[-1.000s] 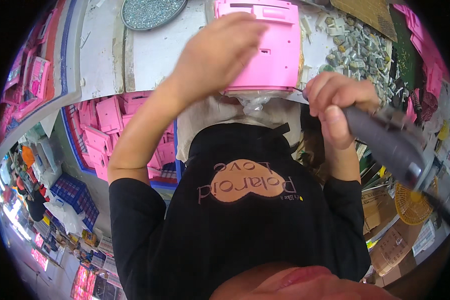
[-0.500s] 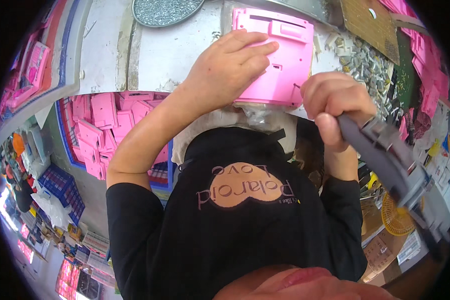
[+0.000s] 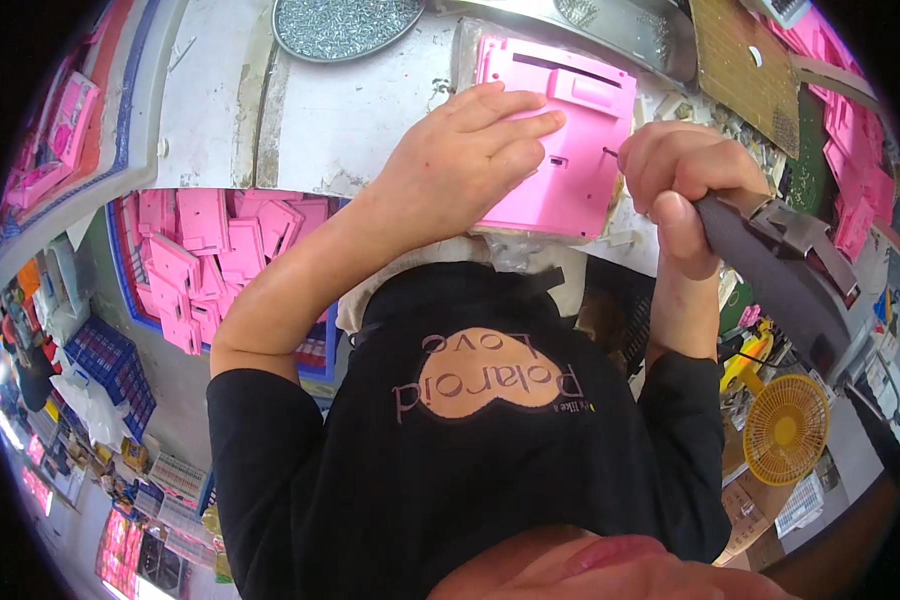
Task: Assemble internal electronic components and solder wires into a pink plastic device housing using an electric screwdriver and soldering iron.
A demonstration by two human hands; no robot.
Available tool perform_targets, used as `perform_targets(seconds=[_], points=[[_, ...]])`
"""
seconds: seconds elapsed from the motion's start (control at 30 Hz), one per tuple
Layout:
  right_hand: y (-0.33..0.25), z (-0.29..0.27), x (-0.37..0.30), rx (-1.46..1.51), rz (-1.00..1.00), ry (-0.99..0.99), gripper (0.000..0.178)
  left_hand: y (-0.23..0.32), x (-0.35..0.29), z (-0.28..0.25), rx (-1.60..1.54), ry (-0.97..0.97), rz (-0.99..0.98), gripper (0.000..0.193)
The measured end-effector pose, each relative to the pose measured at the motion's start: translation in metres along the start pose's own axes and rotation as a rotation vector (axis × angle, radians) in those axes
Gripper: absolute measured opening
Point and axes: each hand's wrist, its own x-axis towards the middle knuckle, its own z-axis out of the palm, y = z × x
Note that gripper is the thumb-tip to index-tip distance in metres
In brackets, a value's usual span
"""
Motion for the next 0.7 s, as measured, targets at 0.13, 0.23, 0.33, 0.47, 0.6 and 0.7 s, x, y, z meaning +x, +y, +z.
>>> perform_targets(seconds=[0.13,0.23,0.33,0.47,0.6,0.7], points=[[0.003,0.000,0.002,0.072,0.020,-0.026,0.023,0.001,-0.003,0.002,-0.028,-0.009,-0.005,0.014],[0.002,-0.022,0.022,0.197,-0.027,-0.071,0.021,0.000,-0.004,0.001,-0.020,-0.005,-0.005,0.016],[0.000,-0.048,0.040,0.259,-0.103,-0.036,0.021,-0.004,0.000,0.000,-0.022,-0.003,0.011,0.018],[-0.002,-0.032,0.026,0.267,-0.056,-0.106,0.029,-0.001,-0.001,0.002,-0.059,-0.013,-0.010,0.016],[-0.009,-0.031,0.023,0.181,-0.066,-0.090,0.034,-0.002,-0.002,0.001,-0.084,0.009,-0.034,0.014],[-0.015,-0.034,0.026,0.119,-0.075,-0.132,0.034,-0.006,-0.005,0.004,-0.142,0.044,-0.027,0.014]])
